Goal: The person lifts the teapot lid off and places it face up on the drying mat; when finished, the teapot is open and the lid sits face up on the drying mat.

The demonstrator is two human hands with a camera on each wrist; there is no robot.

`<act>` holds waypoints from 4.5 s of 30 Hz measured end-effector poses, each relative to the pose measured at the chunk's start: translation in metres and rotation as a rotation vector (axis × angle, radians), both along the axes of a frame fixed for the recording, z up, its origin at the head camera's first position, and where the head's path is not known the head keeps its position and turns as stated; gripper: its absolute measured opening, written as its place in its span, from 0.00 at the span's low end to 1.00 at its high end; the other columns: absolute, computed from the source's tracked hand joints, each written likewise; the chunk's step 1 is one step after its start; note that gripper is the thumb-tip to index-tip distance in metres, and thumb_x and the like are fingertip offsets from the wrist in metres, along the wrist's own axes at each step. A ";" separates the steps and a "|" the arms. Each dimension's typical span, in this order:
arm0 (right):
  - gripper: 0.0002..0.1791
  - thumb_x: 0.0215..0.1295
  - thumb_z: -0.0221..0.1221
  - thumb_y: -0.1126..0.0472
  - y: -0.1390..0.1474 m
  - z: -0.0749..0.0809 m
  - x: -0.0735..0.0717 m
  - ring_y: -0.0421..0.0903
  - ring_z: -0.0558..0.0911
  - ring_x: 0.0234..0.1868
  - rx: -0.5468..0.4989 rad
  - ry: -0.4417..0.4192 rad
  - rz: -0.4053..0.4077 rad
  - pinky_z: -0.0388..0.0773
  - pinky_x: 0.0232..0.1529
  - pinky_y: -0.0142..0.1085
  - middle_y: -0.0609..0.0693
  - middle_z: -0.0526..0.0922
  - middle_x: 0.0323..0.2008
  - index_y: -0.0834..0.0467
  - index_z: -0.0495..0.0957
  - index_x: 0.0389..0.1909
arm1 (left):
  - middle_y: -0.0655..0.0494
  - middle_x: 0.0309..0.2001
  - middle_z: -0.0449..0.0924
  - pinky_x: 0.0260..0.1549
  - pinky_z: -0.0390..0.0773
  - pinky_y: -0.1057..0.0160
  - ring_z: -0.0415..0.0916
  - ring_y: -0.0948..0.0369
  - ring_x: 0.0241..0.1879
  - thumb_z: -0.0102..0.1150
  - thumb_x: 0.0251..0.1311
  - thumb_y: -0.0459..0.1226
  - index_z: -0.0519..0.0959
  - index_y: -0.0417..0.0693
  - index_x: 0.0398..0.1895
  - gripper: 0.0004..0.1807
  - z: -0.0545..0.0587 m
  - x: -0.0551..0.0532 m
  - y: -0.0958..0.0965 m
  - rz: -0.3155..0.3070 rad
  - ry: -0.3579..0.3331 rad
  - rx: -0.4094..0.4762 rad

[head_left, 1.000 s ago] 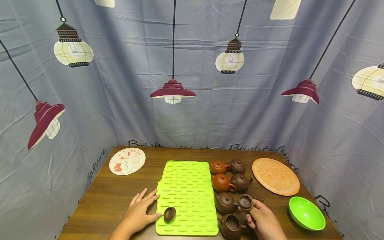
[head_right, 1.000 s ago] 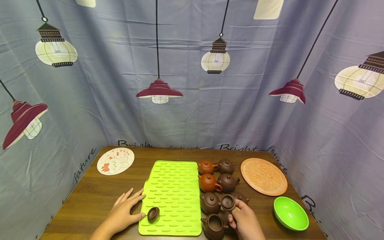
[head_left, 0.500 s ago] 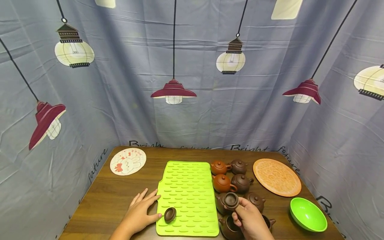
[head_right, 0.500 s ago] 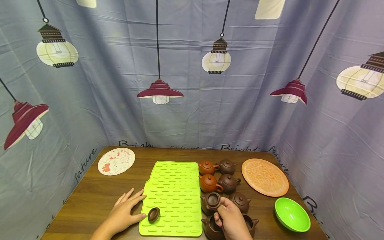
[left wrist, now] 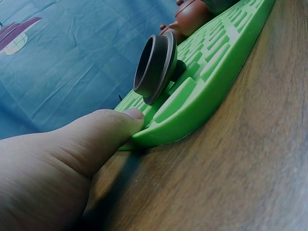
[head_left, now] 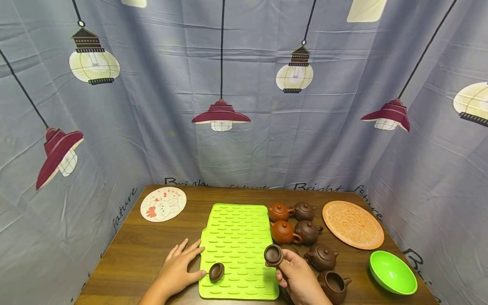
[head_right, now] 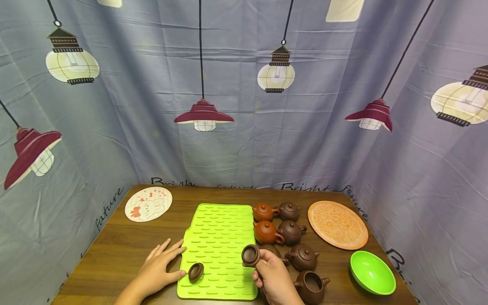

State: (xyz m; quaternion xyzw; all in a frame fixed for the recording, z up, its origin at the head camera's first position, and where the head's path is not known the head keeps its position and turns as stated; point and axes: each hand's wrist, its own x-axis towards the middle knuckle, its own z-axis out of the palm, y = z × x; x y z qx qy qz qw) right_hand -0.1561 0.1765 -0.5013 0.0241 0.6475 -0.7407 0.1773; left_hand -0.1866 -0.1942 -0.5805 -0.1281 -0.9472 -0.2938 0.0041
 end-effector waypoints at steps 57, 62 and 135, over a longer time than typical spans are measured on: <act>0.11 0.82 0.53 0.60 -0.063 -0.051 0.000 0.37 0.79 0.20 0.177 -0.135 0.128 0.80 0.23 0.28 0.57 0.89 0.40 0.65 0.70 0.53 | 0.57 0.79 0.66 0.78 0.43 0.30 0.50 0.39 0.82 0.72 0.56 0.63 0.77 0.59 0.72 0.42 0.001 -0.001 0.001 -0.003 -0.001 0.010; 0.12 0.82 0.51 0.61 -0.064 -0.051 0.000 0.38 0.80 0.20 0.194 -0.125 0.118 0.80 0.23 0.30 0.56 0.89 0.40 0.65 0.69 0.56 | 0.57 0.78 0.67 0.77 0.45 0.30 0.52 0.40 0.81 0.72 0.56 0.63 0.77 0.59 0.71 0.41 -0.001 -0.002 0.000 0.000 0.017 0.005; 0.16 0.70 0.66 0.61 0.014 -0.002 -0.030 0.42 0.76 0.34 0.840 0.360 -0.202 0.74 0.32 0.32 0.46 0.82 0.42 0.55 0.81 0.57 | 0.55 0.79 0.66 0.76 0.42 0.28 0.50 0.38 0.82 0.73 0.55 0.62 0.77 0.57 0.72 0.42 0.000 -0.002 0.000 -0.008 -0.005 0.030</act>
